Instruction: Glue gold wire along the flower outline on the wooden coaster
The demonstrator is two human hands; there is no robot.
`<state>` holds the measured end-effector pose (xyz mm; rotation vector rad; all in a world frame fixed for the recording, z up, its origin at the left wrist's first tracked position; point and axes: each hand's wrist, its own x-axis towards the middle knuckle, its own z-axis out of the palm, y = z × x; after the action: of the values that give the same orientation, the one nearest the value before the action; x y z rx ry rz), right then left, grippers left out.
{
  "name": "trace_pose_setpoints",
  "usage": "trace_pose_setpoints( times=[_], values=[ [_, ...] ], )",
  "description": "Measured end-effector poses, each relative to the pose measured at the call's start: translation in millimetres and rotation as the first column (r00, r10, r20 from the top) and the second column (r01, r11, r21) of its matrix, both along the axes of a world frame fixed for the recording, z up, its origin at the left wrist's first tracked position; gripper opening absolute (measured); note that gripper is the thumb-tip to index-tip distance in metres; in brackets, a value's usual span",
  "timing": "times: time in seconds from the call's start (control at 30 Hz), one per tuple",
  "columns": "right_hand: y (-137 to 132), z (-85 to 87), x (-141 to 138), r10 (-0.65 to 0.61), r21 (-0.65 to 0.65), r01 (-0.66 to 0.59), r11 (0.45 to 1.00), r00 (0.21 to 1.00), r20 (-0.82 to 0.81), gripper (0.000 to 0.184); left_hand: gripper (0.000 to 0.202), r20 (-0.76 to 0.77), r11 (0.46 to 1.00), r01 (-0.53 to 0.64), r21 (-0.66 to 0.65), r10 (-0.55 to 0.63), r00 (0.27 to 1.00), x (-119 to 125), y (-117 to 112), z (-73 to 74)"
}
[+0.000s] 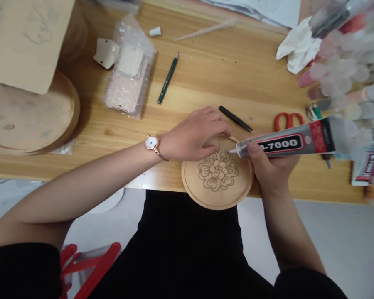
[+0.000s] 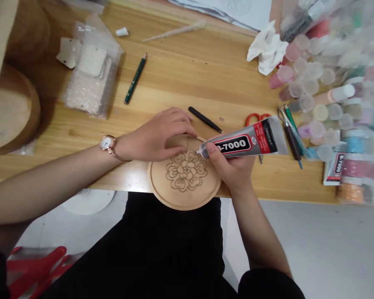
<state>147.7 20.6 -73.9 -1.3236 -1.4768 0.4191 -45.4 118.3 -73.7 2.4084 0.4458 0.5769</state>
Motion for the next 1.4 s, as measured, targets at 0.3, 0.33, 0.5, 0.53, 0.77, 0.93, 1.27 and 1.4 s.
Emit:
trace_pose_setpoints(
  times=[0.3,0.33,0.5,0.53,0.77,0.93,1.27,1.4],
  values=[
    [-1.5,-3.2,3.4,-0.007,-0.029,0.009,1.0,0.998,0.069,0.007,0.021,-0.009,1.0,-0.003,-0.009,0.003,1.0,0.4,-0.2,0.1],
    [-2.1,-3.4,3.5,-0.019,-0.036,0.021,0.999,0.997,0.072,0.006,0.021,-0.009,1.0,-0.004,-0.012,0.003,1.0,0.4,-0.2,0.1],
    [-3.2,-1.8,2.2,-0.039,-0.037,0.041,0.998,0.998,0.044,0.005,0.021,0.005,1.0,0.004,-0.025,-0.004,1.0,0.2,-0.3,-0.1],
    [-2.9,-1.2,1.7,-0.023,-0.037,0.024,0.999,0.999,0.041,0.004,0.021,0.004,1.0,0.002,-0.025,-0.002,1.0,0.2,-0.3,-0.2],
    [-4.0,-2.4,2.3,-0.05,-0.029,0.053,0.998,0.994,0.095,0.005,0.021,0.002,1.0,-0.007,-0.025,0.007,1.0,0.0,-0.8,-1.3],
    [-5.3,-2.9,1.1,-0.092,-0.015,0.092,0.996,0.995,0.041,0.003,0.02,0.004,0.999,-0.001,-0.04,0.002,1.0,0.2,-0.4,-0.6],
    [-4.2,0.8,-2.3,-0.048,-0.008,0.048,0.999,0.999,0.02,0.008,0.02,0.002,0.999,-0.001,-0.032,0.001,1.0,0.1,-0.4,-0.9],
    [-3.6,-2.4,-2.9,-0.103,0.06,0.105,0.993,0.994,-0.027,0.011,0.022,0.007,1.0,0.01,-0.03,-0.01,1.0,-0.3,-0.4,-0.2]
  ],
)
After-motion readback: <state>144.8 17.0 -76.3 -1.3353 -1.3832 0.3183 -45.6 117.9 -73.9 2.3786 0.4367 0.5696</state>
